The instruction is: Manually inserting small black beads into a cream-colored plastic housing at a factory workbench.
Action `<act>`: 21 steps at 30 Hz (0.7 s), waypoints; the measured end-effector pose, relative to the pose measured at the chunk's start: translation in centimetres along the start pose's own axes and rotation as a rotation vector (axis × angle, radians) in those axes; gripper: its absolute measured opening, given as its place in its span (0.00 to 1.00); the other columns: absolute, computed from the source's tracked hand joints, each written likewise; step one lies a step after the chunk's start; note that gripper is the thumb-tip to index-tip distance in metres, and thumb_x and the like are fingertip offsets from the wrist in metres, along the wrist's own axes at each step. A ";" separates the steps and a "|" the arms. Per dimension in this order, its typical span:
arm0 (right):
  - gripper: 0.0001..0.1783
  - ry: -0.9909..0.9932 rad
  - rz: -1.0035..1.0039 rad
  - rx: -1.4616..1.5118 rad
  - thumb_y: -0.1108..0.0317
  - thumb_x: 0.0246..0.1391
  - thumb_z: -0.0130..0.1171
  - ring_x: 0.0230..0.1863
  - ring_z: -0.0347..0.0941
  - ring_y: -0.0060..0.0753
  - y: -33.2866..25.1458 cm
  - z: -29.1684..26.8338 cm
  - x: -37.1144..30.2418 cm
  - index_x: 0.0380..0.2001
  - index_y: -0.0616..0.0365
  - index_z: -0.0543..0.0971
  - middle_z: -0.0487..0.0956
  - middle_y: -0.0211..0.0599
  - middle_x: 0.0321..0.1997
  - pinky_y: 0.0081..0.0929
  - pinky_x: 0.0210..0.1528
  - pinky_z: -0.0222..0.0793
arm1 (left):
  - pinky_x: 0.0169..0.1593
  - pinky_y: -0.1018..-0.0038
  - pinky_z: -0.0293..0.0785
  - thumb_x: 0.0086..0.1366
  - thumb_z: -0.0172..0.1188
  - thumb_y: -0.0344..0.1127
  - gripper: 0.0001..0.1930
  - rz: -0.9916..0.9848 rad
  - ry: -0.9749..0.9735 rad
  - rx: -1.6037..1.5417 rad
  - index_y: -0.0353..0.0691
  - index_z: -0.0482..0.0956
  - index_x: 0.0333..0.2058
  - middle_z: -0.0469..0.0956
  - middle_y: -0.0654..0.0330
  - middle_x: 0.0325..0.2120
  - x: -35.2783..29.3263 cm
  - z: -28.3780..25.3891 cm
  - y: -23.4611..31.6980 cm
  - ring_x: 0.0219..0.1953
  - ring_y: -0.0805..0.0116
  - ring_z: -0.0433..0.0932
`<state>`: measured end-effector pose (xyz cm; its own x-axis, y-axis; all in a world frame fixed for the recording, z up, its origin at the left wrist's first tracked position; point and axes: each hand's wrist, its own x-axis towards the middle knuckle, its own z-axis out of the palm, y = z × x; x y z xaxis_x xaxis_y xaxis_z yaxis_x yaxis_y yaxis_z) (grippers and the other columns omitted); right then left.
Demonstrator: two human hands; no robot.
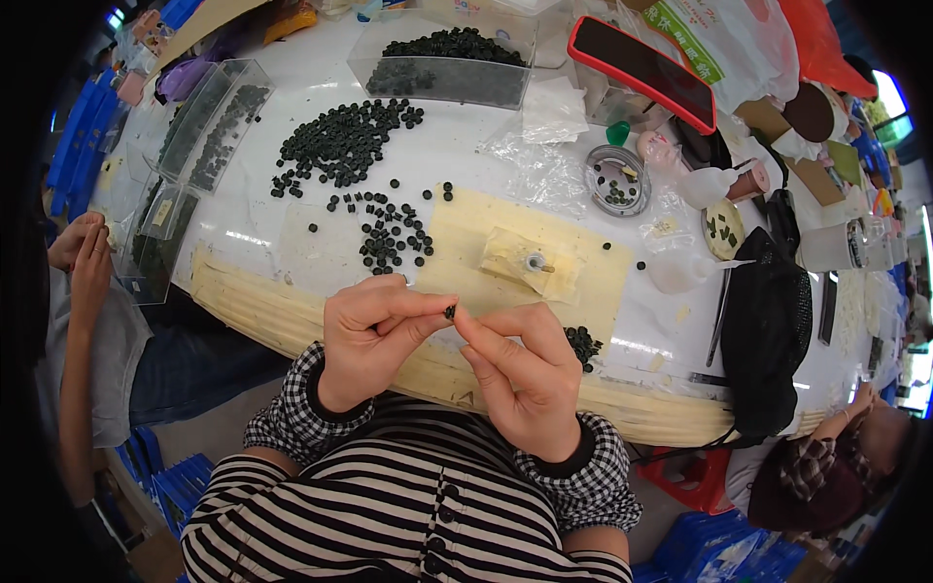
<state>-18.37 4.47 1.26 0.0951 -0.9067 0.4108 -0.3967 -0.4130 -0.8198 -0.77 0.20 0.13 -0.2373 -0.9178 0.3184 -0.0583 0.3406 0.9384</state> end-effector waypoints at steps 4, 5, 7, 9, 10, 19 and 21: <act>0.20 0.008 -0.032 -0.032 0.81 0.45 0.64 0.33 0.71 0.33 -0.1 0.0 0.1 0.45 0.59 0.82 0.78 0.36 0.34 0.24 0.35 0.67 | 0.23 0.81 0.50 0.52 0.68 0.21 0.13 -0.001 -0.013 0.003 0.40 0.86 0.37 0.58 0.71 0.13 0.1 -0.1 0.0 0.18 0.81 0.55; 0.20 0.010 -0.036 -0.036 0.81 0.45 0.64 0.33 0.71 0.33 -0.1 0.0 0.1 0.45 0.59 0.82 0.78 0.36 0.34 0.24 0.35 0.67 | 0.23 0.81 0.51 0.52 0.68 0.21 0.13 0.001 -0.014 0.005 0.40 0.86 0.37 0.58 0.71 0.13 0.1 -0.1 0.0 0.18 0.81 0.56; 0.20 0.017 -0.062 -0.055 0.81 0.44 0.64 0.33 0.71 0.33 0.0 0.1 0.2 0.45 0.59 0.82 0.78 0.36 0.34 0.24 0.35 0.67 | 0.23 0.81 0.51 0.52 0.68 0.21 0.13 -0.016 -0.015 -0.013 0.40 0.86 0.37 0.58 0.72 0.13 0.1 -0.1 0.0 0.18 0.81 0.56; 0.20 0.021 -0.074 -0.062 0.81 0.44 0.65 0.33 0.71 0.33 0.0 0.0 0.2 0.45 0.59 0.82 0.78 0.35 0.34 0.24 0.35 0.67 | 0.23 0.81 0.51 0.52 0.68 0.21 0.12 -0.024 -0.021 -0.019 0.39 0.85 0.37 0.58 0.72 0.13 0.1 -0.1 0.0 0.18 0.81 0.56; 0.21 0.021 -0.074 -0.061 0.81 0.43 0.65 0.33 0.71 0.33 0.0 0.0 0.2 0.45 0.59 0.82 0.78 0.35 0.34 0.24 0.35 0.66 | 0.23 0.81 0.52 0.52 0.68 0.22 0.12 -0.024 -0.026 -0.016 0.39 0.85 0.37 0.58 0.72 0.13 0.1 -0.2 0.0 0.18 0.82 0.56; 0.21 0.021 -0.074 -0.051 0.81 0.43 0.65 0.33 0.70 0.33 0.1 0.0 0.2 0.45 0.60 0.82 0.77 0.35 0.33 0.24 0.35 0.66 | 0.24 0.81 0.52 0.52 0.68 0.21 0.12 -0.094 -0.027 -0.085 0.37 0.85 0.37 0.58 0.72 0.14 0.1 -0.3 0.0 0.19 0.82 0.57; 0.21 0.019 -0.079 -0.052 0.81 0.43 0.65 0.33 0.70 0.33 0.1 0.0 0.2 0.45 0.60 0.82 0.77 0.34 0.33 0.25 0.35 0.66 | 0.24 0.81 0.52 0.52 0.68 0.21 0.12 -0.085 -0.018 -0.088 0.37 0.85 0.36 0.59 0.72 0.14 0.0 -0.3 -0.2 0.19 0.82 0.57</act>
<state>-18.41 4.22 1.23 0.1107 -0.8696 0.4812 -0.4359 -0.4776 -0.7628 -0.48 0.08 0.02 -0.2524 -0.9385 0.2356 0.0058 0.2420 0.9703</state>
